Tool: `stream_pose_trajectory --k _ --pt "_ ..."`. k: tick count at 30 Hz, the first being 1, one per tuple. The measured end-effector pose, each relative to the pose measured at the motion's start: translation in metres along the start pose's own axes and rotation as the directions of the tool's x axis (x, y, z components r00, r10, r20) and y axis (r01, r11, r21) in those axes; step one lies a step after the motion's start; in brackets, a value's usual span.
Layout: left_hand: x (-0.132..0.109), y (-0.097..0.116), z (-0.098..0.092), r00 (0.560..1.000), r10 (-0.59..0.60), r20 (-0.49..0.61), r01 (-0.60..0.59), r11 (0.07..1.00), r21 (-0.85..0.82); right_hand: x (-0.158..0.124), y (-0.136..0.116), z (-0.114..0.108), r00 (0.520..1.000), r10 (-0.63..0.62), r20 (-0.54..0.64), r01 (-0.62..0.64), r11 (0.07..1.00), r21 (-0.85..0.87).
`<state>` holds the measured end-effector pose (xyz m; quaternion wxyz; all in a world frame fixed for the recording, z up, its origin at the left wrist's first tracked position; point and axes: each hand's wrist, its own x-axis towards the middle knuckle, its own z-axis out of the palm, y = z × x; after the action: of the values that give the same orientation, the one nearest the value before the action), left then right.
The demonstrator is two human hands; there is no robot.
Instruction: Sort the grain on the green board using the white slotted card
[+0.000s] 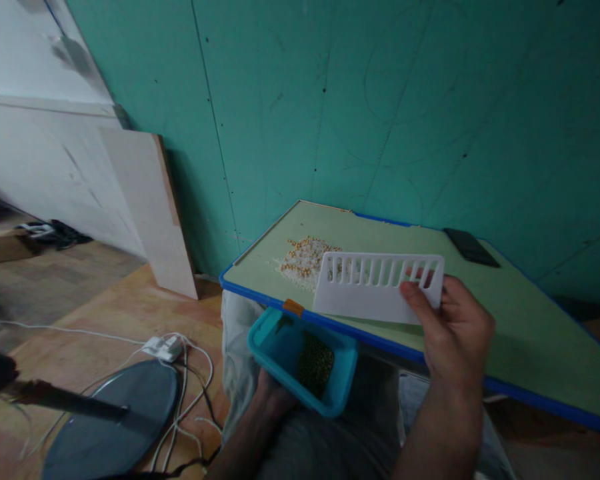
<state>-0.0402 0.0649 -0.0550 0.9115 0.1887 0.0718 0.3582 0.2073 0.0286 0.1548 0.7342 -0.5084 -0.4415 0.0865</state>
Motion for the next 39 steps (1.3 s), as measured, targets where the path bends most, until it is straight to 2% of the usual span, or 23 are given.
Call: stream_pose_trajectory --k 2,8,12,15,24,31,39 --pt "-0.001 0.0 0.001 1.0 -0.006 -0.001 0.006 1.0 0.006 0.001 0.003 -0.001 0.999 -0.009 -0.031 0.009 1.0 -0.02" --pt "-0.005 0.002 0.002 1.0 0.0 -0.014 0.0 1.0 -0.001 0.004 0.014 0.002 0.971 -0.072 -0.229 0.069 0.997 -0.02" --pt "-0.005 0.003 0.006 1.0 0.005 -0.01 -0.006 1.0 -0.017 0.006 0.016 0.003 0.958 -0.087 -0.272 0.084 0.996 -0.025" --pt "-0.005 0.001 0.007 1.0 0.015 0.02 -0.014 1.0 -0.023 0.006 0.015 0.003 0.964 -0.072 -0.256 0.066 0.997 -0.035" --pt "-0.004 0.001 0.011 0.994 0.022 0.109 -0.017 0.999 -0.045 0.005 0.011 0.001 0.995 -0.032 -0.099 0.022 0.994 -0.103" --pt "-0.001 -0.001 0.013 0.993 0.024 0.115 -0.016 0.997 -0.07 0.006 0.012 0.004 0.984 -0.064 -0.166 0.061 0.998 -0.025" --pt "-0.005 -0.001 0.01 0.997 0.004 0.072 0.002 0.997 -0.083 0.005 0.008 0.003 0.991 -0.043 -0.13 0.04 0.999 -0.029"
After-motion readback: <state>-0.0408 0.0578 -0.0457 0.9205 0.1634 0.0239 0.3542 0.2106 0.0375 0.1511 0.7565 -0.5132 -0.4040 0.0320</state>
